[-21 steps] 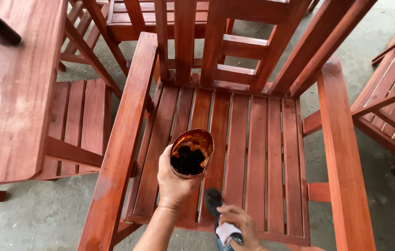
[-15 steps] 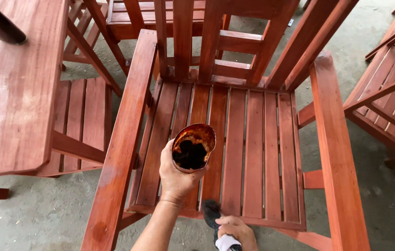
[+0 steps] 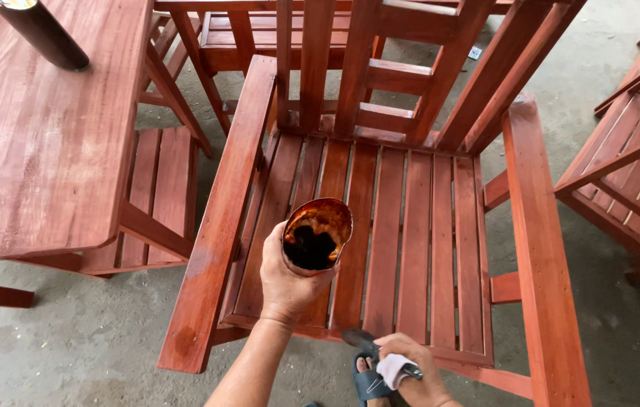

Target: The person holds a can of wood stain in one hand and a brush in the other, brushing stain onto the slats and frame of a wooden chair. They work over the seat, armrests and backrest, reloading the brush from the can as they coat different parts of the chair.

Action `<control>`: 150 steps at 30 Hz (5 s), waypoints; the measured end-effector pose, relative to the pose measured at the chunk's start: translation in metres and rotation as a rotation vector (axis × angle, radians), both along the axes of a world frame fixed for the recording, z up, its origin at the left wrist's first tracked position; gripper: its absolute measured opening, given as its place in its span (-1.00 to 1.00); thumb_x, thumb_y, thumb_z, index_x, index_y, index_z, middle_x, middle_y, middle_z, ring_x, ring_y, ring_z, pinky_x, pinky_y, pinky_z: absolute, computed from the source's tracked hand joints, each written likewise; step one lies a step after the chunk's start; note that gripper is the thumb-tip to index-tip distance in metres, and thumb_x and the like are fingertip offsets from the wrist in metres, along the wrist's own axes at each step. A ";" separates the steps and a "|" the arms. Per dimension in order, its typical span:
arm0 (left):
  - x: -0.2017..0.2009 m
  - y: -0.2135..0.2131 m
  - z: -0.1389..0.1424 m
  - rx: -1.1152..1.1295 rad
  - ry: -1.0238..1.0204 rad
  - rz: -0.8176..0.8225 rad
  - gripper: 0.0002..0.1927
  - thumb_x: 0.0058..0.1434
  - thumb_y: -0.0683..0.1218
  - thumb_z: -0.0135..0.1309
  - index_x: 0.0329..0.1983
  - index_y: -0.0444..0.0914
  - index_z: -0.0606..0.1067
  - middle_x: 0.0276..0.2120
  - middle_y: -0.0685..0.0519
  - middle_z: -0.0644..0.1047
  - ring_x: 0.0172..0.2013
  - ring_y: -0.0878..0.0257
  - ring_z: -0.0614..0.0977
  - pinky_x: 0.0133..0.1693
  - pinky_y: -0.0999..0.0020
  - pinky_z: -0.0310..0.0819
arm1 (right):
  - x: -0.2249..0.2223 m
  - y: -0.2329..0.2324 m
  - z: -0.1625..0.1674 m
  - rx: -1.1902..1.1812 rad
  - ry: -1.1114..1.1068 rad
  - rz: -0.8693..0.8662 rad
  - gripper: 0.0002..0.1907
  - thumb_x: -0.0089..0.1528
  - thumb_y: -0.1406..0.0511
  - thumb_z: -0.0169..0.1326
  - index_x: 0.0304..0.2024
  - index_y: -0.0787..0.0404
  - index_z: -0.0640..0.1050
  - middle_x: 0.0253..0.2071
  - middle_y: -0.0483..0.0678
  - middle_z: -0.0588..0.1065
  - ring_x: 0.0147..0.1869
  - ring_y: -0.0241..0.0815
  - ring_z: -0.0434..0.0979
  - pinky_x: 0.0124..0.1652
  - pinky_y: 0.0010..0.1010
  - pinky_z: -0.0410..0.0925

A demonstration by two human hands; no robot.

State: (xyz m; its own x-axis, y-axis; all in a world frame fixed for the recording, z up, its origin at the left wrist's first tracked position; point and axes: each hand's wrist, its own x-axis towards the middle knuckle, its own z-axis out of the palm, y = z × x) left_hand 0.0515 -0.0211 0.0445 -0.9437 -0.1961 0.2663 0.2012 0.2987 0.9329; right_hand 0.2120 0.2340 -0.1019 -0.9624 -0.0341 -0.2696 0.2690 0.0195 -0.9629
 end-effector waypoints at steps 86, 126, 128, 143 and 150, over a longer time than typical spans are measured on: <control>-0.141 -0.008 -0.069 0.085 -0.134 0.123 -0.01 -0.26 -0.09 0.50 0.27 -0.29 0.28 0.03 -0.04 0.57 0.06 0.15 0.63 0.07 0.29 0.57 | -0.385 -0.029 0.058 0.696 0.405 0.491 -0.83 -0.04 0.47 0.24 -0.44 0.10 0.67 -0.30 -0.11 0.63 -0.19 -0.22 0.64 -0.12 -0.44 0.47; -0.085 0.070 -0.038 0.345 -0.421 -0.167 -0.08 -0.35 -0.20 0.49 0.21 -0.28 0.45 0.03 0.03 0.62 0.02 0.25 0.65 0.10 0.31 0.54 | -0.243 0.000 0.218 0.553 1.040 0.502 -0.82 -0.02 0.27 0.33 -0.44 0.13 0.58 -0.11 0.00 0.62 0.07 0.04 0.61 -0.02 -0.25 0.49; -0.087 0.071 -0.039 0.296 -0.411 -0.180 -0.06 -0.36 -0.18 0.51 0.21 -0.26 0.44 0.02 0.03 0.62 0.03 0.24 0.66 0.10 0.31 0.55 | -0.249 0.019 0.203 0.316 0.874 0.436 -0.88 0.05 0.33 0.31 -0.38 0.13 0.62 -0.18 -0.09 0.63 0.09 -0.05 0.65 0.02 -0.27 0.50; -0.091 0.078 -0.047 0.099 -0.486 -0.065 0.03 -0.35 -0.14 0.51 0.28 -0.13 0.34 0.15 0.10 0.47 0.17 0.22 0.54 0.18 0.29 0.51 | -0.230 0.088 0.075 0.714 0.136 -0.313 -0.80 0.18 0.34 0.22 -0.13 0.07 0.63 -0.04 -0.02 0.65 0.03 -0.09 0.67 0.07 -0.28 0.51; -0.103 0.080 -0.069 0.060 -0.415 -0.020 0.01 -0.37 -0.16 0.51 0.25 -0.19 0.35 0.10 0.07 0.48 0.13 0.20 0.55 0.13 0.28 0.50 | -0.206 0.068 0.038 0.823 0.547 0.172 -0.83 -0.07 0.28 0.38 -0.43 0.12 0.67 0.08 -0.04 0.58 0.22 0.02 0.55 0.02 -0.28 0.47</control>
